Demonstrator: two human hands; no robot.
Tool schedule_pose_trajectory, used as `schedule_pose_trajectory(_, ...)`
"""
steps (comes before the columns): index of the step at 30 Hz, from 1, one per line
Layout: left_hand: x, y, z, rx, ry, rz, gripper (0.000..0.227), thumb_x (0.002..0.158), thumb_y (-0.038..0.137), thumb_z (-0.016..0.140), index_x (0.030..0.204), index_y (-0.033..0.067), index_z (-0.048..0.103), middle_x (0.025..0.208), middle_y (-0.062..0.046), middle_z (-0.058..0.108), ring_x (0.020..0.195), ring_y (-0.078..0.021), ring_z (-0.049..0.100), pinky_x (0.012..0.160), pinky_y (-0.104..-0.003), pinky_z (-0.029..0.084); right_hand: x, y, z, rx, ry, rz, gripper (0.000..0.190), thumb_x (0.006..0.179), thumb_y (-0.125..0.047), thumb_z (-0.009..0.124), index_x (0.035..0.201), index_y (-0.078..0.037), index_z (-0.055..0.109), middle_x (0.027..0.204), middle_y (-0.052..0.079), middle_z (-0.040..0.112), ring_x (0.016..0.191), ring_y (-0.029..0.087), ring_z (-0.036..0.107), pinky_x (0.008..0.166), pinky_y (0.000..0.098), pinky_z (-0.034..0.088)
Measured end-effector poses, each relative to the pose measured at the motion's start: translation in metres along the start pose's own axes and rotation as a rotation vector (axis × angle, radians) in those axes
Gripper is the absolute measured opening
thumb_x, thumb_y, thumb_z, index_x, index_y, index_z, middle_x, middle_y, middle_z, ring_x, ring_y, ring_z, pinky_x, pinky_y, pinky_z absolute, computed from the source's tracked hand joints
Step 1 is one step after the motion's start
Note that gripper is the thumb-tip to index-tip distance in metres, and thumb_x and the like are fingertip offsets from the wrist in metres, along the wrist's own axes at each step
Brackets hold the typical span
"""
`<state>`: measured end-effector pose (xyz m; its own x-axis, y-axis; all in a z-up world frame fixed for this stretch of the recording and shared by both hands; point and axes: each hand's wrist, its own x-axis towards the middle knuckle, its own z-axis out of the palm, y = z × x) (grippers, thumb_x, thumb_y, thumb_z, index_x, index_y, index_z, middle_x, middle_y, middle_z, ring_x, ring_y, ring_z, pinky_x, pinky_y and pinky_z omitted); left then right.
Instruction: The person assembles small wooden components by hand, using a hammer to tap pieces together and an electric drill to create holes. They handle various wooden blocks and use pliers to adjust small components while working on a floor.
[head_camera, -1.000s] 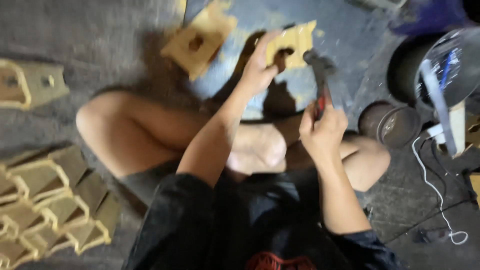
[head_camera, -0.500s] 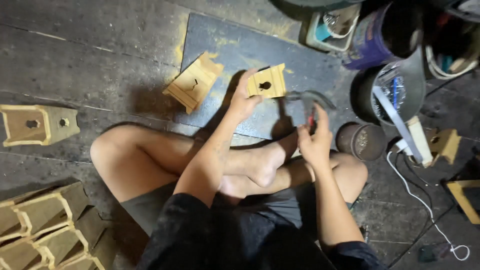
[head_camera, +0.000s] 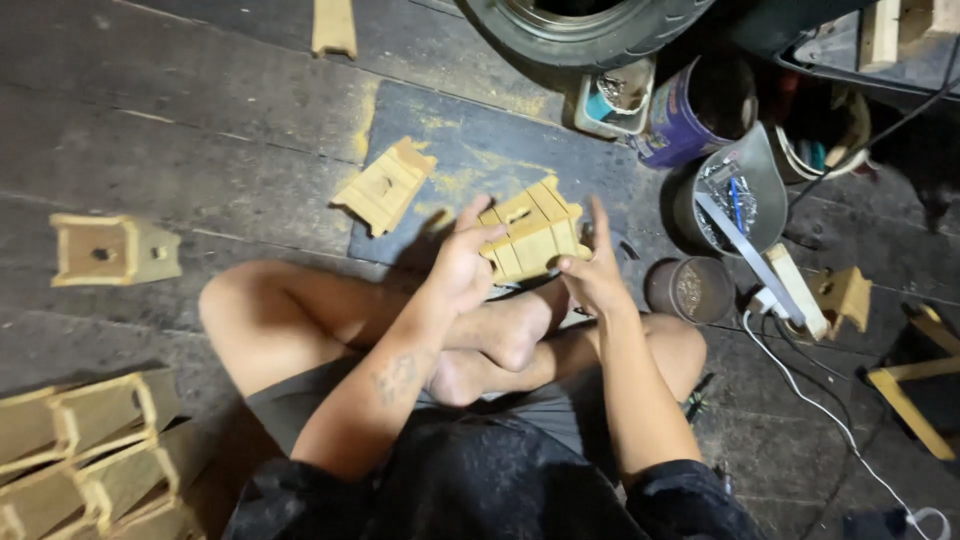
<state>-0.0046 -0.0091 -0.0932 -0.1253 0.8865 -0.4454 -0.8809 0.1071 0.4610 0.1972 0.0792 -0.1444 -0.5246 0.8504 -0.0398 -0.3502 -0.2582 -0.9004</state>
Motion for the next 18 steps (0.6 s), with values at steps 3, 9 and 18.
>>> schedule_pose_trajectory(3,-0.040,0.004,0.002,-0.057,0.022,0.024,0.092,0.092,0.011,0.071,0.170,0.0222,0.022,0.156,-0.024,0.032,0.138,-0.0423,0.049,0.118,-0.059,0.038,0.006,0.011,0.013,0.185,-0.028,-0.019,0.117,0.055,-0.002,0.097,0.159,-0.013,0.044,0.146,0.021,0.061,0.130,0.039,0.066,0.104,0.0522,0.059)
schedule_pose_trajectory(9,-0.154,0.064,-0.050,0.994,0.114,0.466,0.124,0.068,0.033,0.097,0.166,0.0058,0.027,0.154,-0.038,0.041,0.138,-0.0553,0.052,0.114,-0.062,0.042,-0.019,-0.002,0.061,-0.215,-0.160,-0.072,0.151,0.038,-0.010,0.105,0.166,-0.014,0.026,0.147,0.018,0.053,0.131,0.037,0.058,0.105,0.0506,0.057)
schedule_pose_trajectory(18,-0.192,0.058,-0.050,1.166,-0.164,1.022,0.145,0.056,0.066,0.096,0.164,-0.0044,0.028,0.155,-0.029,0.047,0.147,-0.0481,0.043,0.127,-0.061,0.028,-0.066,-0.024,0.147,-0.365,-0.469,-0.371,0.164,0.032,-0.020,0.111,0.166,-0.005,0.017,0.141,0.028,0.055,0.136,0.040,0.054,0.115,0.0560,0.045)
